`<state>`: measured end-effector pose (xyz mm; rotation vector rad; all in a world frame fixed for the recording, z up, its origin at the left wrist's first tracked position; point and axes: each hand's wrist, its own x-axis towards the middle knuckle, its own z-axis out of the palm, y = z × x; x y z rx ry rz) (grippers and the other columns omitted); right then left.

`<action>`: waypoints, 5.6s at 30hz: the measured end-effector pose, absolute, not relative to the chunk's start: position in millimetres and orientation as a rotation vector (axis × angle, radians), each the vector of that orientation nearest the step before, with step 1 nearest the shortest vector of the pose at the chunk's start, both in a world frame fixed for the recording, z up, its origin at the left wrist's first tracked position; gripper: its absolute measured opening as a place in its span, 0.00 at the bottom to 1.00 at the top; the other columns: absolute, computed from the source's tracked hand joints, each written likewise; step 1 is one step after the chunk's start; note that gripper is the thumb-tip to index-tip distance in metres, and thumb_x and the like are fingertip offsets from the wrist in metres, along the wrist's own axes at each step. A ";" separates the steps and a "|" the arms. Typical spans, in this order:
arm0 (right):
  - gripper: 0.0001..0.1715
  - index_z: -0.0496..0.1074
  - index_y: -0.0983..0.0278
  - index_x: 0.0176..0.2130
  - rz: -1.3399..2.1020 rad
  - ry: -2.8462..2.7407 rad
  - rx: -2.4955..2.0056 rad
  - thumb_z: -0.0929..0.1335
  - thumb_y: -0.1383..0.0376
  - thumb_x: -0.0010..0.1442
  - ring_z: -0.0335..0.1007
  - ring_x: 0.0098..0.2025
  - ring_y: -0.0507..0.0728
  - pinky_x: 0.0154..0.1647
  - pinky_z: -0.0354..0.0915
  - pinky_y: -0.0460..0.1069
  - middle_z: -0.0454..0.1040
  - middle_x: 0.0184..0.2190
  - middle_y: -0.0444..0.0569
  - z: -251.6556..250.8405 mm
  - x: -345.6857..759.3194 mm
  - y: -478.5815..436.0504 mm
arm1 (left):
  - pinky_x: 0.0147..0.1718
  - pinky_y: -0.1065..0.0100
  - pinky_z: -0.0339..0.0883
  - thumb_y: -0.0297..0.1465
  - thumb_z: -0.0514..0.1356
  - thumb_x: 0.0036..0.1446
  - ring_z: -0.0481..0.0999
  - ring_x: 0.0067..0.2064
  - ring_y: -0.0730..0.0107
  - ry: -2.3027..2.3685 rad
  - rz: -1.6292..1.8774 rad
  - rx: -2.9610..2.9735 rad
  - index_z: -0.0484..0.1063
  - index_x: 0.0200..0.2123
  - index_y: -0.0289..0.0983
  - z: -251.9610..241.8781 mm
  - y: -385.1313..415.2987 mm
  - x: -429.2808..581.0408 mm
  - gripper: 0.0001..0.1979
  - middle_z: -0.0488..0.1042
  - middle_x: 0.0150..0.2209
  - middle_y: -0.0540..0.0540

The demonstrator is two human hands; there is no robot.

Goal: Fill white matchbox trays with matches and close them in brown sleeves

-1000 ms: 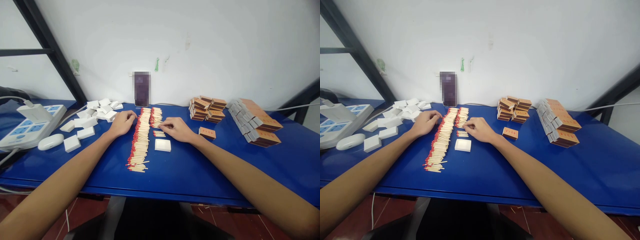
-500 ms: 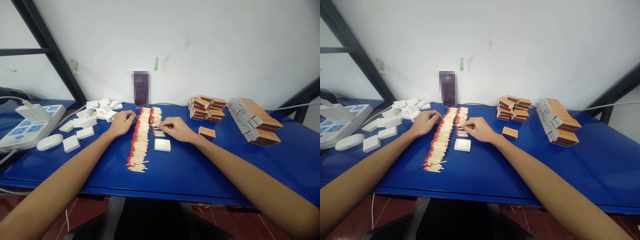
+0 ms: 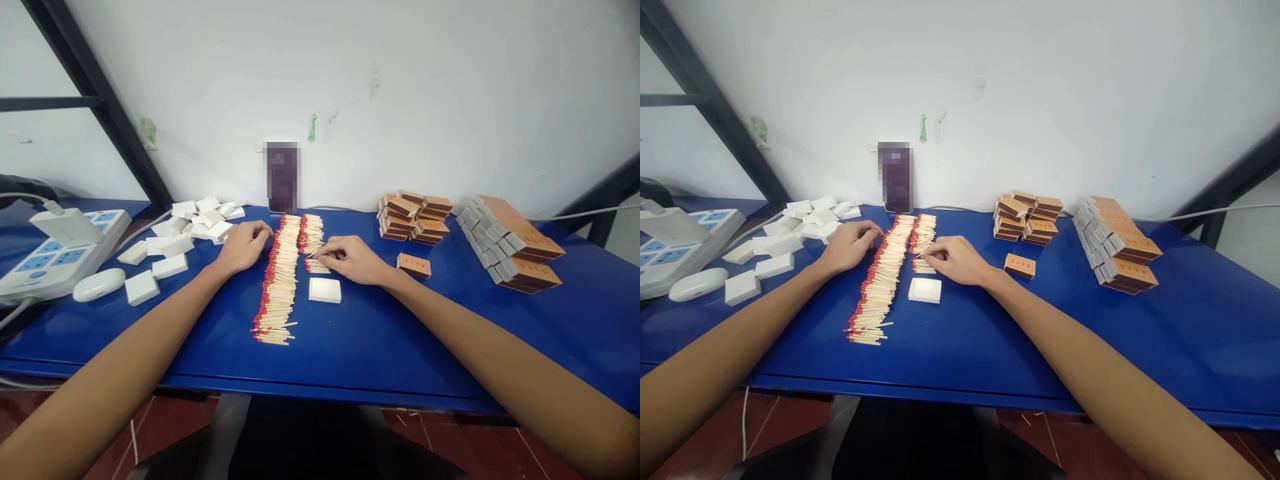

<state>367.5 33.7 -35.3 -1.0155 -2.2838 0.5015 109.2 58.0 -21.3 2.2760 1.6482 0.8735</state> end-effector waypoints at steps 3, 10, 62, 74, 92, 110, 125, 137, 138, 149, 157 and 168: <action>0.13 0.80 0.65 0.34 0.533 -2.274 -1.009 0.66 0.64 0.59 0.60 0.26 0.49 0.30 0.55 0.47 0.73 0.27 0.46 -34.8 367.7 33.5 | 0.30 0.67 0.59 0.36 0.48 0.56 0.71 0.27 0.67 1.647 0.872 2.276 0.77 0.35 0.36 -21.1 58.0 109.1 0.18 0.73 0.23 0.49; 0.11 0.80 0.65 0.35 0.544 -2.292 -1.011 0.67 0.64 0.57 0.58 0.26 0.49 0.30 0.53 0.47 0.72 0.26 0.45 -32.1 366.6 32.5 | 0.30 0.67 0.59 0.36 0.48 0.57 0.70 0.26 0.67 1.653 0.865 2.273 0.77 0.35 0.36 -20.6 57.6 109.3 0.18 0.73 0.24 0.49; 0.14 0.80 0.63 0.38 0.547 -2.358 -1.053 0.68 0.58 0.59 0.58 0.26 0.49 0.29 0.52 0.47 0.67 0.23 0.42 -28.7 367.4 28.9 | 0.31 0.68 0.61 0.36 0.48 0.57 0.71 0.27 0.66 1.658 0.861 2.287 0.77 0.36 0.37 -21.4 58.2 108.2 0.18 0.75 0.25 0.48; 0.13 0.80 0.62 0.37 0.549 -2.330 -1.067 0.67 0.59 0.60 0.58 0.26 0.50 0.29 0.52 0.47 0.70 0.25 0.44 -31.4 366.2 29.4 | 0.30 0.68 0.61 0.36 0.48 0.57 0.71 0.28 0.66 1.658 0.850 2.262 0.76 0.37 0.37 -22.8 59.2 106.6 0.18 0.75 0.25 0.48; 0.16 0.81 0.62 0.40 0.588 -2.358 -1.072 0.70 0.54 0.58 0.58 0.26 0.50 0.29 0.53 0.48 0.69 0.25 0.44 -30.7 368.3 31.7 | 0.30 0.68 0.60 0.36 0.48 0.56 0.71 0.27 0.67 1.660 0.850 2.248 0.76 0.36 0.36 -22.7 59.0 106.9 0.18 0.75 0.26 0.48; 0.08 0.80 0.62 0.35 0.561 -2.346 -1.035 0.71 0.62 0.57 0.64 0.34 0.52 0.37 0.59 0.48 0.76 0.34 0.48 -24.5 366.3 25.9 | 0.30 0.68 0.58 0.35 0.49 0.57 0.71 0.28 0.67 1.675 0.856 2.261 0.76 0.36 0.37 -22.2 58.1 106.4 0.17 0.75 0.26 0.49; 0.10 0.80 0.64 0.39 0.508 -2.488 -1.088 0.68 0.65 0.61 0.69 0.35 0.52 0.37 0.61 0.48 0.78 0.35 0.48 -9.0 362.9 19.6 | 0.30 0.68 0.58 0.35 0.49 0.57 0.70 0.27 0.68 1.660 0.873 2.267 0.76 0.36 0.37 -22.1 58.2 106.7 0.17 0.74 0.25 0.49; 0.11 0.80 0.64 0.39 0.556 -2.489 -1.212 0.68 0.65 0.60 0.69 0.33 0.52 0.35 0.60 0.48 0.80 0.37 0.49 -7.4 363.1 18.2 | 0.29 0.68 0.58 0.36 0.48 0.56 0.70 0.26 0.69 1.656 0.868 2.254 0.76 0.36 0.37 -23.0 58.7 106.5 0.17 0.73 0.24 0.49; 0.10 0.80 0.64 0.39 0.558 -2.493 -1.208 0.68 0.65 0.60 0.70 0.34 0.53 0.35 0.60 0.48 0.80 0.38 0.49 -7.2 363.3 18.1 | 0.29 0.68 0.58 0.36 0.48 0.57 0.70 0.26 0.68 1.656 0.868 2.255 0.76 0.36 0.37 -23.0 58.7 106.5 0.17 0.73 0.24 0.49; 0.11 0.79 0.64 0.39 0.482 -2.548 -1.215 0.66 0.65 0.62 0.72 0.37 0.54 0.37 0.61 0.49 0.80 0.39 0.50 -5.5 365.8 17.2 | 0.29 0.68 0.60 0.35 0.48 0.57 0.71 0.28 0.66 1.662 0.858 2.275 0.77 0.37 0.36 -22.1 58.0 106.7 0.18 0.75 0.25 0.48; 0.09 0.79 0.64 0.36 0.441 -2.537 -1.238 0.67 0.67 0.57 0.71 0.34 0.54 0.35 0.60 0.48 0.80 0.35 0.49 -6.4 363.9 16.1 | 0.31 0.68 0.62 0.35 0.48 0.58 0.72 0.29 0.66 1.659 0.858 2.280 0.77 0.36 0.36 -22.1 57.6 106.9 0.18 0.76 0.27 0.48; 0.12 0.80 0.64 0.35 0.389 -2.556 -1.149 0.66 0.71 0.55 0.71 0.33 0.53 0.36 0.61 0.47 0.80 0.34 0.49 -7.7 365.0 15.9 | 0.29 0.68 0.60 0.36 0.48 0.57 0.71 0.28 0.67 1.640 0.858 2.285 0.76 0.36 0.36 -23.3 58.5 106.2 0.18 0.75 0.26 0.48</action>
